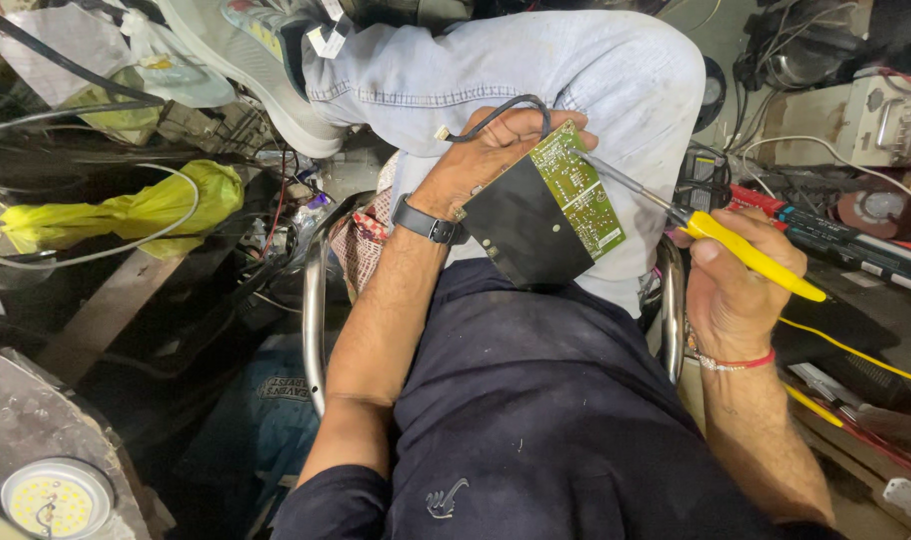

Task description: The person solders components onto a small circuit board using a soldering iron and solder wire. They also use pliers to trim leads and handle small parts while working at a cluttered electronics repair bench.

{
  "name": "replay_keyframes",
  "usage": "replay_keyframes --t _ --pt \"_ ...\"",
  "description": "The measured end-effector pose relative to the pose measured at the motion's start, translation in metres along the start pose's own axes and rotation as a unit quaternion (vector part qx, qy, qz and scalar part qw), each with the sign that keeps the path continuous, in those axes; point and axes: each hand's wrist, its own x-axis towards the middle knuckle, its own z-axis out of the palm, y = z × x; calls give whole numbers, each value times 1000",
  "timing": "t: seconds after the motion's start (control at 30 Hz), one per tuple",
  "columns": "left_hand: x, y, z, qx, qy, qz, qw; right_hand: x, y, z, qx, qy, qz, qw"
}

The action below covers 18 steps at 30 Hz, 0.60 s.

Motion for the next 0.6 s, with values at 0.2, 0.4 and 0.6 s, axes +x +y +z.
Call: replay_keyframes --t 0.2,0.4,0.6 --pt "1 -2 -2 -11 -7 5 1000 1 -1 0 -1 5 18 1000" --pt "0 -2 -2 -23 -15 10 1000 -3 -11 2 -169 -31 -58 983" --pt "1 1 4 -38 -1 34 999 -3 -43 20 -413 -98 -159 891"
